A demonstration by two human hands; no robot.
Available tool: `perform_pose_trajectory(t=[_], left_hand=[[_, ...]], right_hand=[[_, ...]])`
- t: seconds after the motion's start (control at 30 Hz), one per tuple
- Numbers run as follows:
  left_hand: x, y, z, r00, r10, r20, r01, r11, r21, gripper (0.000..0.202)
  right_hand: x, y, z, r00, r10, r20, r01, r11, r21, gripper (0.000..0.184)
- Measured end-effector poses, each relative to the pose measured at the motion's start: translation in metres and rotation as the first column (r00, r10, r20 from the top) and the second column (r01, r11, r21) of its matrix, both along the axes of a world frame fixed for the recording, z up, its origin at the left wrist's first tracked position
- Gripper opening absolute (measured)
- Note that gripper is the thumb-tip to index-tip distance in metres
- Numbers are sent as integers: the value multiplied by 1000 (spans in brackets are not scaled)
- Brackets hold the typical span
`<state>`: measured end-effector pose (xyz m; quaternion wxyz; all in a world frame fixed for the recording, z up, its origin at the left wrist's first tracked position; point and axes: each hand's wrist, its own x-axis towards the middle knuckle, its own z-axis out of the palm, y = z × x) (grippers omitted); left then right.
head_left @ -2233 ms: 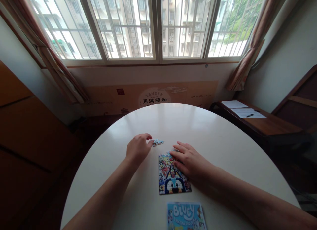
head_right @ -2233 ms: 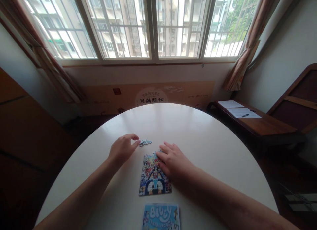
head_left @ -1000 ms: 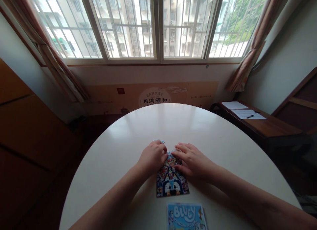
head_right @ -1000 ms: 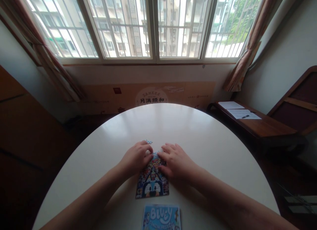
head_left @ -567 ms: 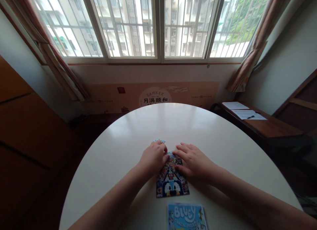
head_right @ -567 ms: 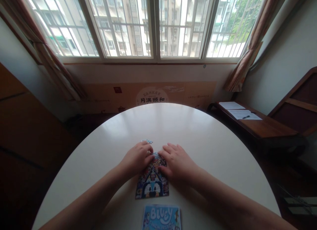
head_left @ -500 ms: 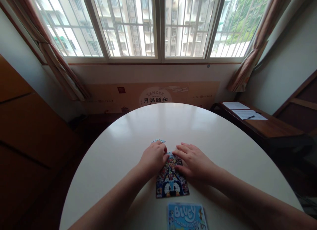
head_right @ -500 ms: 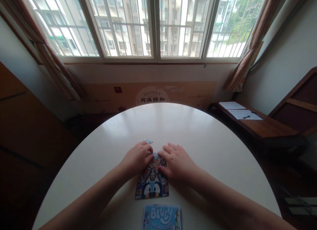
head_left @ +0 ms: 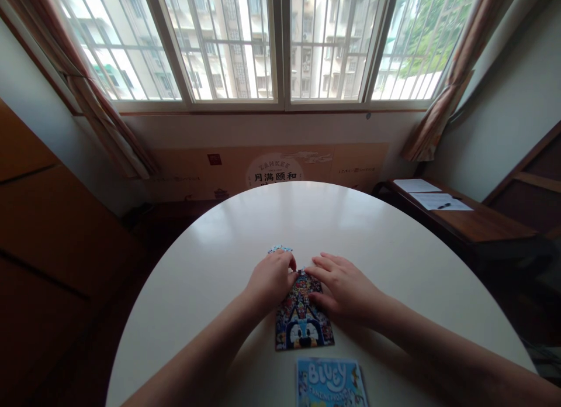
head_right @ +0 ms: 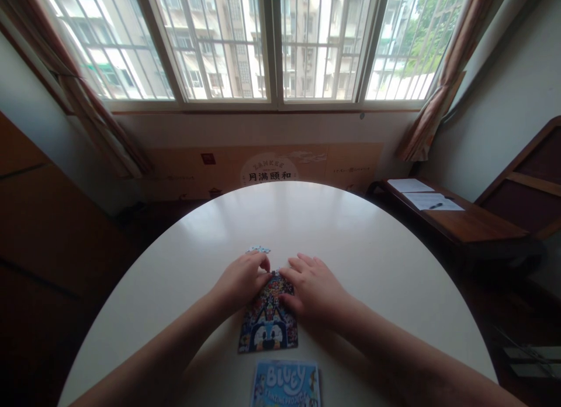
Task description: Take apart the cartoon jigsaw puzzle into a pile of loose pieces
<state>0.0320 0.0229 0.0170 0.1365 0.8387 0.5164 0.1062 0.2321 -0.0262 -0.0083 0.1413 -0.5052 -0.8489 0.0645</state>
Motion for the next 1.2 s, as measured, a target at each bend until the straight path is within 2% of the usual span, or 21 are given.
perform_pose_trajectory(t=[0.57,0.93,1.2], left_hand=[[-8,7,-3,991,-51,123,46,998,42,9],[-8,8,-2,996,-63,70,59,997,58,13],[-8,9,-4,996,-65,63,59,995,86,13]], right_hand=[[2,0,-2,1000,1,20,-1,1000,21,45],[0,-1,-3,998,57,-20,-57,998,10,45],[-4,-3,1,995,101,22,-100,994,-47,35]])
